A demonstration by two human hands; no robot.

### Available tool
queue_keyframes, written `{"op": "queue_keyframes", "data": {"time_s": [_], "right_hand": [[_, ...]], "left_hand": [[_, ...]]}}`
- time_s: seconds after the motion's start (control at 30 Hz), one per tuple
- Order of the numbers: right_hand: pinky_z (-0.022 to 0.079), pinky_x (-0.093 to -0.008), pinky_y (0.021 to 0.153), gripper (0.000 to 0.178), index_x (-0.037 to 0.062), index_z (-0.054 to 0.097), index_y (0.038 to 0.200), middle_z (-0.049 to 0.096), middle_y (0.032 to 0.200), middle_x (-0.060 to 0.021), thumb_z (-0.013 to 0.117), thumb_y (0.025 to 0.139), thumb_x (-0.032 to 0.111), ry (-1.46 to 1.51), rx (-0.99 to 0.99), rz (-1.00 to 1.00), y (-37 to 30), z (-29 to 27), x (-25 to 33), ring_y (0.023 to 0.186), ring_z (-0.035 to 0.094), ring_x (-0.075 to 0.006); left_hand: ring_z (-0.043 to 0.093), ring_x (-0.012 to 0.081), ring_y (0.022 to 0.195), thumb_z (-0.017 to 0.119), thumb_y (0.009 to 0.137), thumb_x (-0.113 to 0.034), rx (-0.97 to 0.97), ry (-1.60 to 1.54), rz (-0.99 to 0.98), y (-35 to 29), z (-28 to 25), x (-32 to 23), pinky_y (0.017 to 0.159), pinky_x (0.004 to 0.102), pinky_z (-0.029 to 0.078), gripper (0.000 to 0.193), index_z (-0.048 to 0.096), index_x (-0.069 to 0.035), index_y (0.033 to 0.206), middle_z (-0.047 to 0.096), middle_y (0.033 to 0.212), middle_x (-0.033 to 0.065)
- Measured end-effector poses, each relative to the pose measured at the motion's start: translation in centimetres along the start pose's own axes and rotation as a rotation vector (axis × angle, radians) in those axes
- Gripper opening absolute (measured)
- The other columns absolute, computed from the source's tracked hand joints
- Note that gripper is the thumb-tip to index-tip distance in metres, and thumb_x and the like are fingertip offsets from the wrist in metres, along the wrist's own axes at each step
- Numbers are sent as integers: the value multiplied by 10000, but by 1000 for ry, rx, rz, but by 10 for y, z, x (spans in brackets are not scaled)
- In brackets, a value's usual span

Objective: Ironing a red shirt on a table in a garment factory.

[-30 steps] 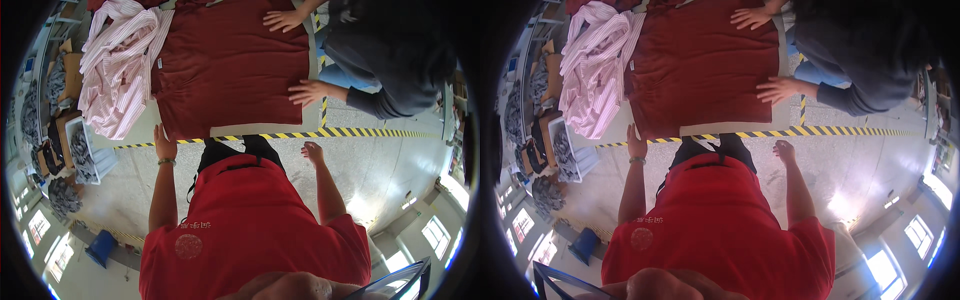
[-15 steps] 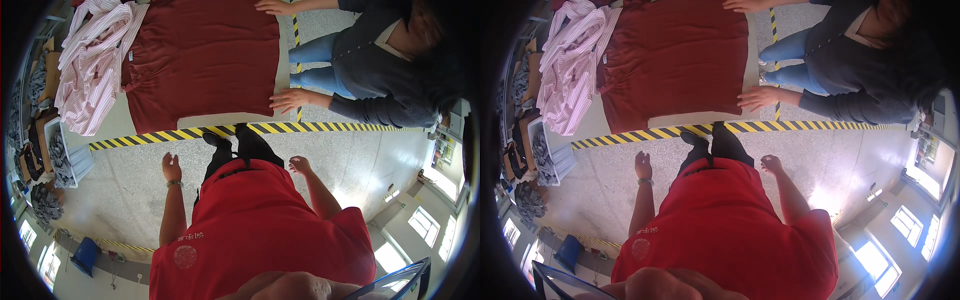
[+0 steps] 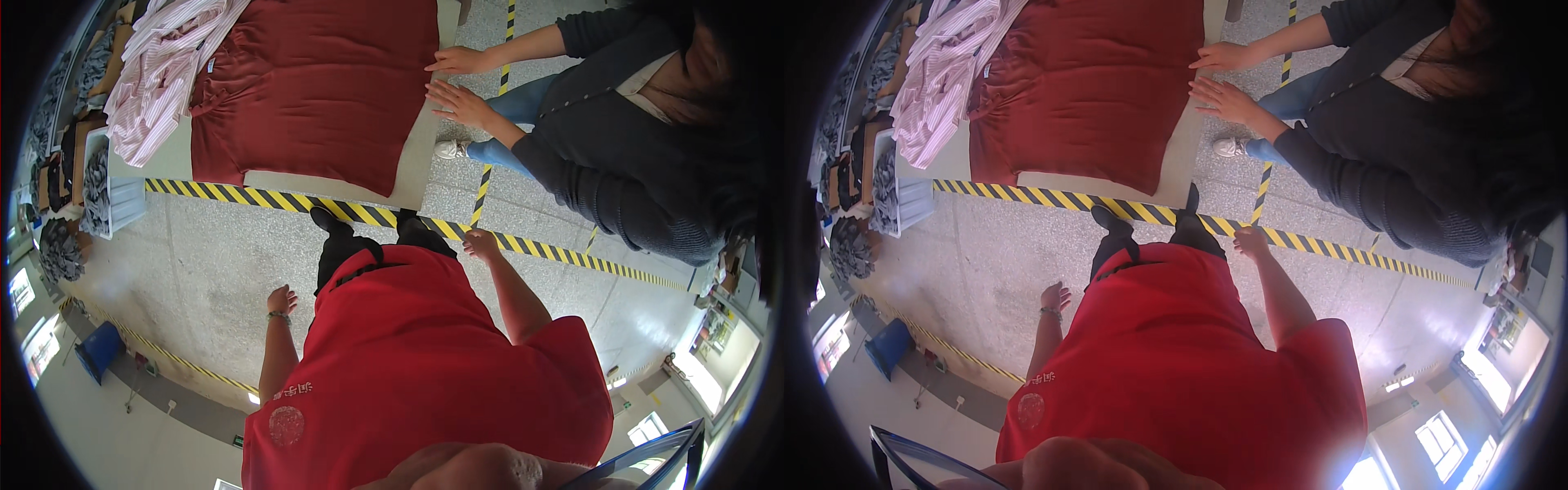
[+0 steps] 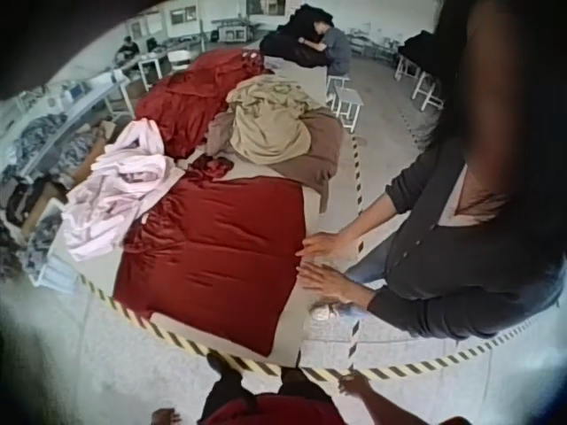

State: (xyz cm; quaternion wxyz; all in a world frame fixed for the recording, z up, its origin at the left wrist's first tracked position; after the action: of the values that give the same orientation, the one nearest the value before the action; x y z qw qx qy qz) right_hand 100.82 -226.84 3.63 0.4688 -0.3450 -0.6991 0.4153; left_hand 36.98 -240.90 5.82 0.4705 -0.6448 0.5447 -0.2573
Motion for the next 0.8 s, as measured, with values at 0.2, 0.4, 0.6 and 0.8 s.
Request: {"op": "queue_keyframes", "data": {"time_s": [0.2,0.4,0.6,0.8], "right_hand": [[543,-299,564,250,41,669,1001,700,833,-79,598,927,269,-71,-55,131,16,-63,-33,645,665,-162],[561,-304,590,268,41,636,1072,698,864,-91,582,944,270,-83,35,87,29,-59,-24,685,678,-169],[554,-300,582,261,39,654,1046,700,851,-91,599,934,269,-58,124,-67,29,-34,29,682,678,-159],[548,-304,567,266,35,654,1051,702,845,-90,603,929,265,-81,136,-105,46,-45,30,680,679,-166]], "left_hand": [[685,185,818,635,908,-270,186,106,302,-85,109,-21,667,312,534,380,609,-43,1212,703,985,94],[696,187,808,639,900,-267,200,203,489,-120,143,-26,653,313,542,402,606,-24,1219,709,971,103],[700,217,821,626,894,-255,150,242,372,-88,123,23,654,334,563,367,608,-14,1170,704,970,123],[696,184,746,652,901,-272,105,111,277,-75,104,41,594,316,542,330,627,-33,1128,708,934,98]]}}
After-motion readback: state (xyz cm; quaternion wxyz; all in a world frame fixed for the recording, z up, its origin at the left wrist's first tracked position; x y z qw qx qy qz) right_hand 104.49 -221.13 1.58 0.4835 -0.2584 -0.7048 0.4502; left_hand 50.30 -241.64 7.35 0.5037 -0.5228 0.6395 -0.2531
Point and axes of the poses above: each hand's wrist, its own y-axis towards the middle knuckle, its own z-axis out of the palm, x = y × z, the point moved 4 cm from there along y, towards the middle knuckle
